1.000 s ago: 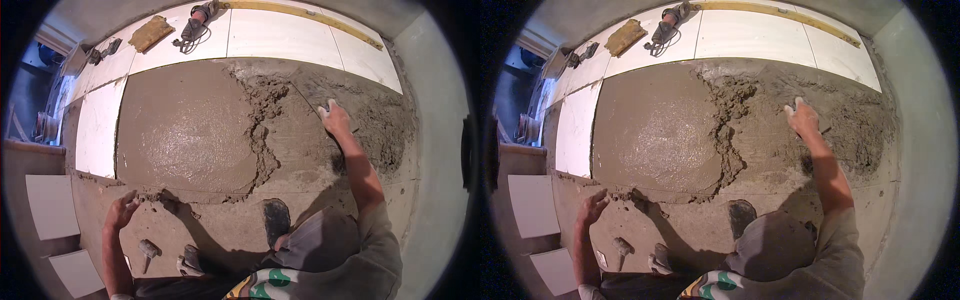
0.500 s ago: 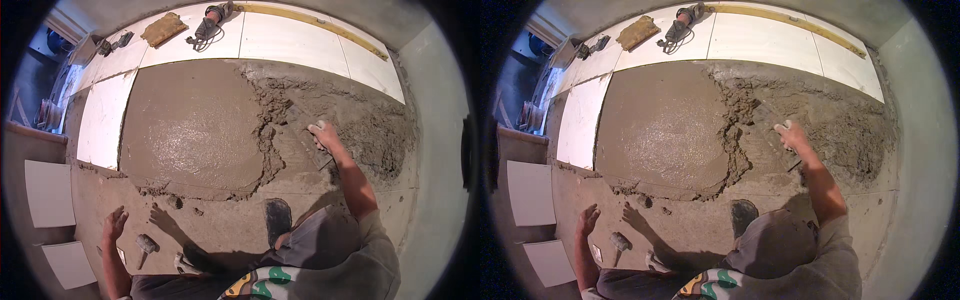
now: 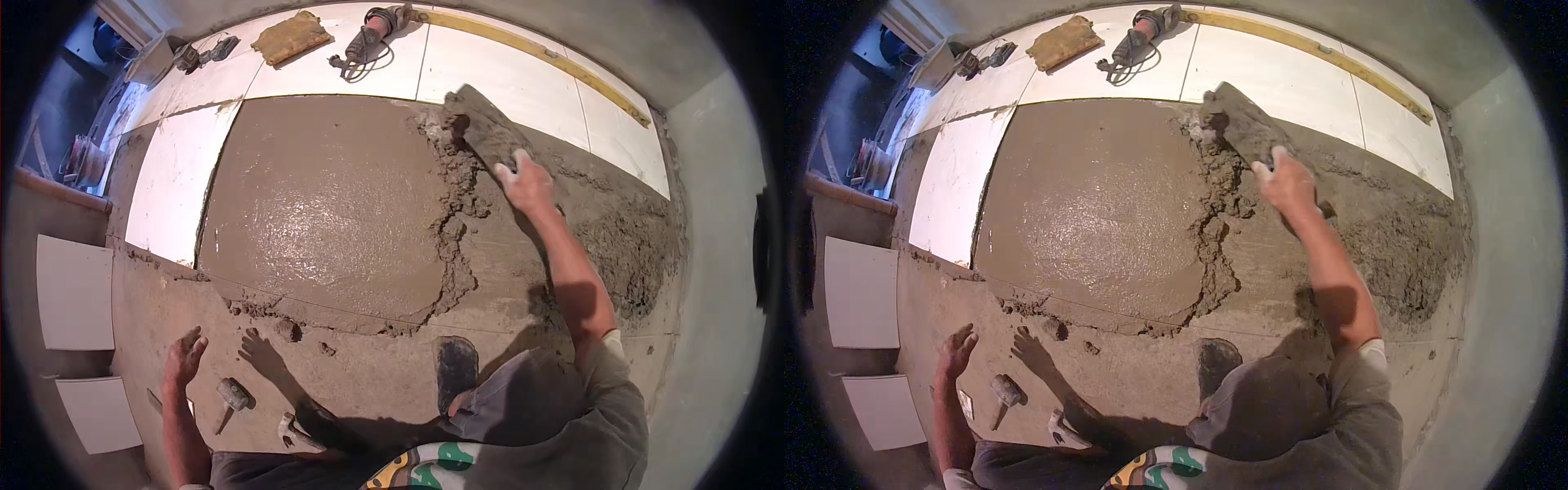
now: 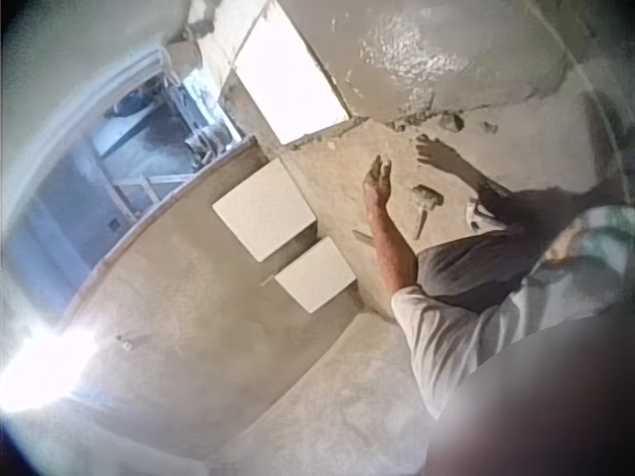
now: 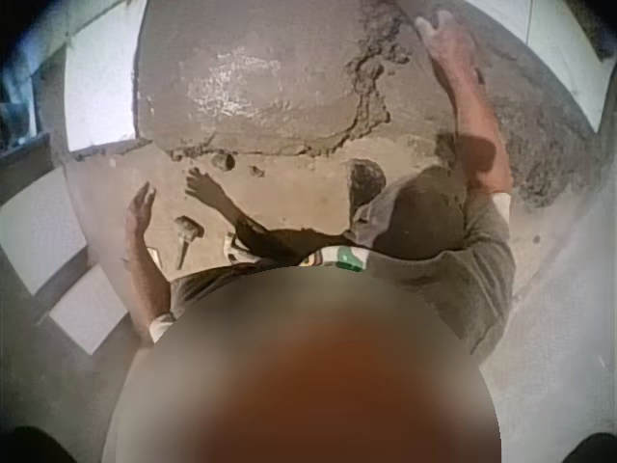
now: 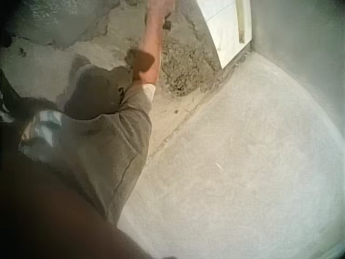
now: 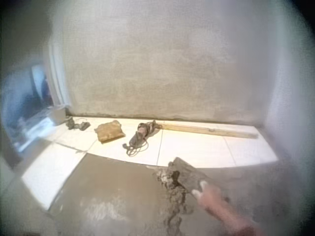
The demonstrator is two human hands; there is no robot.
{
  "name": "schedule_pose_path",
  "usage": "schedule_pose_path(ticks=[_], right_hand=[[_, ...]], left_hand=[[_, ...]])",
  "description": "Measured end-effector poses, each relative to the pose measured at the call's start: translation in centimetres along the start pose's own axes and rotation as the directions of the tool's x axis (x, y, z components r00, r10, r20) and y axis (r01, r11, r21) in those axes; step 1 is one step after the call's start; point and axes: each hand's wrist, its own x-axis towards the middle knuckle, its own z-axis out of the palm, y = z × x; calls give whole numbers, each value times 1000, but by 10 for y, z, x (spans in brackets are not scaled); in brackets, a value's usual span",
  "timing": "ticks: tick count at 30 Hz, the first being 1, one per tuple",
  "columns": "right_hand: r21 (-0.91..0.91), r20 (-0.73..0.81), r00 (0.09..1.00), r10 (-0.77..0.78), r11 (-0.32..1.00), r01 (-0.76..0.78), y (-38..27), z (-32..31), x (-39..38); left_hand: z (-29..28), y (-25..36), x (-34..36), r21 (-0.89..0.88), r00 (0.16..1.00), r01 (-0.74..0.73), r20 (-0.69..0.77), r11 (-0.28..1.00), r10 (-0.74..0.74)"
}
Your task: Smoothing wet mortar on the floor using a trowel for tile preparation.
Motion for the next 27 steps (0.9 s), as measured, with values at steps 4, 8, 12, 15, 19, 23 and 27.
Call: schedule_pose_path(ticks=[4, 8, 12, 15, 19, 23, 27], right_hand=[[-239, -65, 987, -148, 963, 129, -22, 34, 17], [-198, -181, 972, -150, 974, 113, -30, 38, 19], [-62, -31, 996, 84, 994, -85, -31, 17, 15], [-47, 59, 983, 176, 984, -174, -16, 26, 11], [22, 193, 974, 121, 992, -127, -41, 40, 22], [15, 218, 973, 79, 996, -84, -55, 58, 39], [-8, 196, 979, 51, 999, -50, -62, 60, 61]], left_hand=[[4, -9, 1, 19, 995, 88, 45, 996, -89], [4, -30, 5, -50, 999, 43, -4, 998, -43], [7, -36, 11, 22, 999, 35, -2, 999, -35], [10, -30, 22, 63, 999, 5, 32, 998, -7], [9, -44, 34, 33, 999, -33, 30, 999, 32], [7, -13, 42, 59, 999, -25, 48, 998, 22], [14, -17, 44, -48, 998, 16, 66, 999, -12]])
